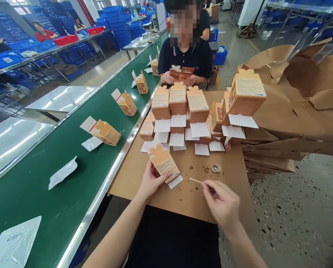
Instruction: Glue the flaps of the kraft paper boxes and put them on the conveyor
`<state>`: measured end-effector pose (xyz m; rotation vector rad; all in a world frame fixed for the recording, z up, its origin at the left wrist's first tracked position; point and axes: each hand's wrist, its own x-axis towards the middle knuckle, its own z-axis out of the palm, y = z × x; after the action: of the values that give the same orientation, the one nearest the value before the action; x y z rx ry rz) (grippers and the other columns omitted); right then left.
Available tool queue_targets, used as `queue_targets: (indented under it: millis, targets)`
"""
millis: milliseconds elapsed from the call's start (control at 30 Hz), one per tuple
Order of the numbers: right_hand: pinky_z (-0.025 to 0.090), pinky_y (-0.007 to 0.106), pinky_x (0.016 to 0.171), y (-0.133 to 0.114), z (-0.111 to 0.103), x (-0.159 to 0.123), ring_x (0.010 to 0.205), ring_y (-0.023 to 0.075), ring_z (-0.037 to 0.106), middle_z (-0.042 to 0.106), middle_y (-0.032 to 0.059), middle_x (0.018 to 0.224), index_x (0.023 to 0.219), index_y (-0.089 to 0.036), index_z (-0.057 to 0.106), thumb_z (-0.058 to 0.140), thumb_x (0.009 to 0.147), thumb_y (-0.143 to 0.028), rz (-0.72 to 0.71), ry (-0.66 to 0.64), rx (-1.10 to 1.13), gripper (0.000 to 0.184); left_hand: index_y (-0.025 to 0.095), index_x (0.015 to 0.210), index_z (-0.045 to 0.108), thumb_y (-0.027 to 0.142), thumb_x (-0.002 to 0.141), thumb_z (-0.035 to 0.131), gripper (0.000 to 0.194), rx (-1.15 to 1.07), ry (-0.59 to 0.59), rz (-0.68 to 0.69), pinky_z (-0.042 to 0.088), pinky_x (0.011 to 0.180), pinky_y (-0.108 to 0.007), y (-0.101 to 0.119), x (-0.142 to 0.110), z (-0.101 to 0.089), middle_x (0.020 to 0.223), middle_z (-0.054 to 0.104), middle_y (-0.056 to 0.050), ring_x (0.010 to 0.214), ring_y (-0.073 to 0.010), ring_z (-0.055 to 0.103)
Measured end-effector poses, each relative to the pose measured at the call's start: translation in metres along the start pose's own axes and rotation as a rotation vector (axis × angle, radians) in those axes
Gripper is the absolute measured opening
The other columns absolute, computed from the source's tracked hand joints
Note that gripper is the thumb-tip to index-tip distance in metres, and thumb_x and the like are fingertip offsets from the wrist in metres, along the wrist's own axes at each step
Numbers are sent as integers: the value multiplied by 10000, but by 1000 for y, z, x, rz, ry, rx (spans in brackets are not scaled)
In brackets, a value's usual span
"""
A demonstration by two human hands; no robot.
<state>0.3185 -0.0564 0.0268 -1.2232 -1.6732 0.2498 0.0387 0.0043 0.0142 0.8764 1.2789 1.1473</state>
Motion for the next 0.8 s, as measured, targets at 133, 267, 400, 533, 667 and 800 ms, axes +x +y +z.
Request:
queue_targets:
  millis: [133,267,400,533,667,800]
  targets:
    - [595,236,616,-12,50,-9,599,135,686,744,-5,752,941,-253,799,630,1202,-177,16,-90,28,321,275,1274,668,539,641,1187,860,42,-4,41,741,1099,-532,-2,0,1,1273,895,-101,1196,-353,900]
    - [554,230,589,-10,64,-8,569,130,635,672,-25,698,912,-254,775,595,1208,-178,-7,-111,43,354,277,1296,662,519,649,1187,868,42,-14,51,735,1117,-529,-2,-1,1,1289,894,-101,1235,-352,892]
    - [596,236,624,-12,43,-8,614,138,699,777,5,798,989,-246,803,640,1191,-156,5,-77,48,275,274,1348,668,530,655,1172,894,49,-26,30,712,1160,-561,-3,-3,-1,1353,884,-129,1286,-381,878]
    - [622,239,622,-14,6,-10,627,147,742,814,5,823,1013,-254,833,715,1140,-121,49,0,25,219,281,1298,730,461,610,1178,840,91,-28,39,681,1198,-640,-4,-10,0,1325,883,-147,1342,-451,850]
    - [649,255,606,-10,-24,-12,584,154,737,806,-7,776,977,-262,838,755,1117,-135,95,62,-31,206,318,1177,796,285,541,1178,742,155,0,60,662,1187,-681,-6,-18,3,1207,880,-120,1295,-499,841]
    - [666,260,619,-9,-34,-13,584,155,746,811,-12,768,970,-265,850,772,1105,-122,109,101,-54,212,332,1116,807,224,501,1161,718,215,28,55,660,1133,-676,-11,-20,3,1134,881,-96,1183,-489,851]
